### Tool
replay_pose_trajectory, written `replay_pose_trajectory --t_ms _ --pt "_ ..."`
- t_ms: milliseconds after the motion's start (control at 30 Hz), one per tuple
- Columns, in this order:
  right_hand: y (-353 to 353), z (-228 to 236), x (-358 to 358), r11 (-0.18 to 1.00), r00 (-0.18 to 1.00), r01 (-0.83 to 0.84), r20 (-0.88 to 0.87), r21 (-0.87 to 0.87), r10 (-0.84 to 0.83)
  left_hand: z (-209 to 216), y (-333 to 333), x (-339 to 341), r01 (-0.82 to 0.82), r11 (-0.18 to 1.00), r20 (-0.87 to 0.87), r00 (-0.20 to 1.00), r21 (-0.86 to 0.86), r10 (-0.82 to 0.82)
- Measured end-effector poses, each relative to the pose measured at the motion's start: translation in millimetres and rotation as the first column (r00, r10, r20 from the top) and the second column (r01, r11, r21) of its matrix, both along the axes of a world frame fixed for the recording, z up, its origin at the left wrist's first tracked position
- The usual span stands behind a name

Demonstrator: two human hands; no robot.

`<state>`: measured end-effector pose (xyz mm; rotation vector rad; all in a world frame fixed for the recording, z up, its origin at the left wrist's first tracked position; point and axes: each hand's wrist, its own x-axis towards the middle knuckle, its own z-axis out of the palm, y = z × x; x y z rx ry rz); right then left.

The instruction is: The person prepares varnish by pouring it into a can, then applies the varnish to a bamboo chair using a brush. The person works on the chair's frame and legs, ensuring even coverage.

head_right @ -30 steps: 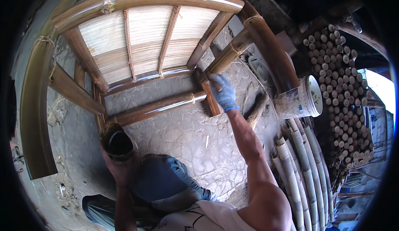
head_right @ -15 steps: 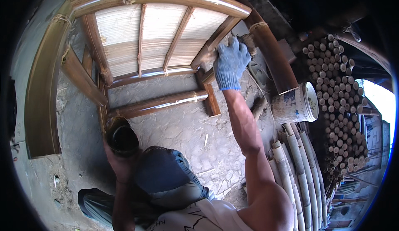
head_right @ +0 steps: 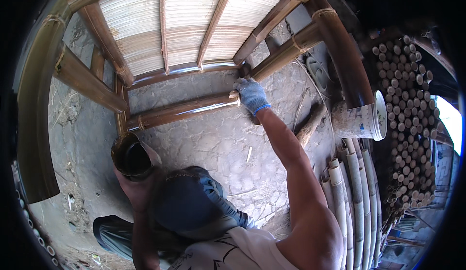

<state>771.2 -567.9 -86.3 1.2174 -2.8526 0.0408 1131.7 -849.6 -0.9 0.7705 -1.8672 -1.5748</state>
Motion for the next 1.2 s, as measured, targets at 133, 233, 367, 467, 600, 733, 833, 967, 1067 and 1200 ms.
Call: replay_pose_trajectory --t_ms 133,233,367,467,600,733,833,967,1067,1200 --pt "43 4 -13 0.955 0.979 0.095 0.200 -0.280 -0.039 4 5 -4 -0.033 0.999 0.059 0.998 0.014 0.032" --pt "115 7 -1 0.757 0.833 0.376 0.552 -0.534 -0.024 -1 5 -6 -0.024 0.990 0.085 0.996 -0.137 0.036" --pt "165 13 61 0.721 0.688 0.500 0.726 -0.480 0.006 -1 3 -13 -0.001 0.996 0.075 0.997 -0.093 0.008" --pt "183 49 79 0.752 0.502 0.594 0.862 -0.287 -0.067 6 -1 -15 0.053 0.985 0.146 0.989 -0.163 -0.029" --pt "171 50 88 0.703 0.795 0.435 0.607 -0.562 -0.008 15 2 -16 0.083 0.997 0.162 0.983 -0.002 -0.082" --pt "114 62 98 0.875 0.916 0.147 0.398 -0.462 0.056 9 -7 -2 0.080 0.994 0.147 0.987 -0.069 -0.069" --pt "68 119 89 0.749 0.999 -0.024 -0.048 -0.662 -0.011 -8 -11 4 0.093 0.987 0.176 0.982 -0.128 -0.070" --pt "11 182 56 0.570 0.834 -0.031 -0.336 -0.821 -0.438 -19 -31 12 0.101 0.948 0.144 0.988 -0.303 -0.060" --pt "21 192 62 0.574 0.702 -0.070 -0.449 -0.816 -0.553 -2 -23 9 0.107 0.963 0.137 0.988 -0.247 -0.074" --pt "22 210 107 0.498 0.634 -0.178 -0.486 -0.849 -0.602 0 -35 15 0.128 0.991 -0.091 0.988 0.043 -0.124"
